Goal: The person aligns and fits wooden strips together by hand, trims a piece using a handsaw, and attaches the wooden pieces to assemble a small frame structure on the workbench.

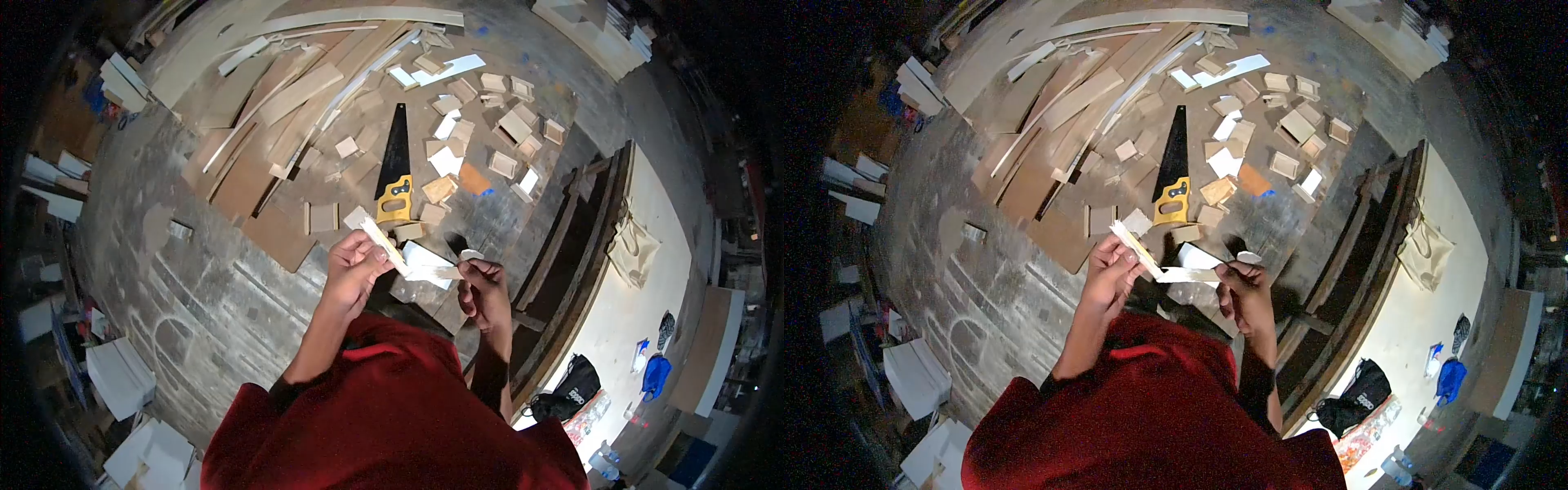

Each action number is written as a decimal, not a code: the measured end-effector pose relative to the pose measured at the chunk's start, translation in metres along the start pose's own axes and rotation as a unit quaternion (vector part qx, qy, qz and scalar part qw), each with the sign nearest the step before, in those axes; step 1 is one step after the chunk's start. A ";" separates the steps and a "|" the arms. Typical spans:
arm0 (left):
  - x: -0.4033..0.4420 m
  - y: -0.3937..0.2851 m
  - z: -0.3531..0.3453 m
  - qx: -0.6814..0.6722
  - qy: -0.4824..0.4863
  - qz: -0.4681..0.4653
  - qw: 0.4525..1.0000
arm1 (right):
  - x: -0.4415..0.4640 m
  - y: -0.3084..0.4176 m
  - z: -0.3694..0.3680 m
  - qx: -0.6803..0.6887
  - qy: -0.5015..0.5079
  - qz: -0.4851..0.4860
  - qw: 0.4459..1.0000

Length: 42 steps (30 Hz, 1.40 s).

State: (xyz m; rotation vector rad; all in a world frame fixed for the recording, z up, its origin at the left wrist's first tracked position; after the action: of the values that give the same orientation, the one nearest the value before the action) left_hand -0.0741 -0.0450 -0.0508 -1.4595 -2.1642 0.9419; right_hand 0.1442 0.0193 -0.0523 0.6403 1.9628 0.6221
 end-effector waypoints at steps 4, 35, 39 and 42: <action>-0.001 -0.001 0.001 -0.003 -0.005 0.001 1.000 | -0.001 0.002 0.004 0.020 0.013 0.005 1.000; -0.003 0.005 -0.012 -0.014 0.030 0.033 0.999 | -0.004 0.038 -0.013 0.010 0.043 0.074 0.996; -0.008 0.006 -0.016 0.018 0.051 0.059 0.997 | -0.003 0.048 -0.029 0.004 0.032 0.101 0.994; -0.010 0.004 -0.021 0.030 0.068 0.057 0.996 | 0.003 0.047 -0.031 -0.005 0.044 0.110 0.993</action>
State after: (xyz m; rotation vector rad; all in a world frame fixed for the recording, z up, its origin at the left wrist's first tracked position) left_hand -0.0544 -0.0467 -0.0381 -1.5833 -1.9574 0.9100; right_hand 0.1239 0.0510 -0.0105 0.8438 1.9835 0.8059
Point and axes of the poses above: each hand's wrist, its own x-axis towards the middle knuckle, its own z-axis out of the back of the hand, y = z × x, the point moved 5 cm from there along x, towards the middle knuckle, and after that the axes turned 11 degrees about -z, right-handed, at the moved point
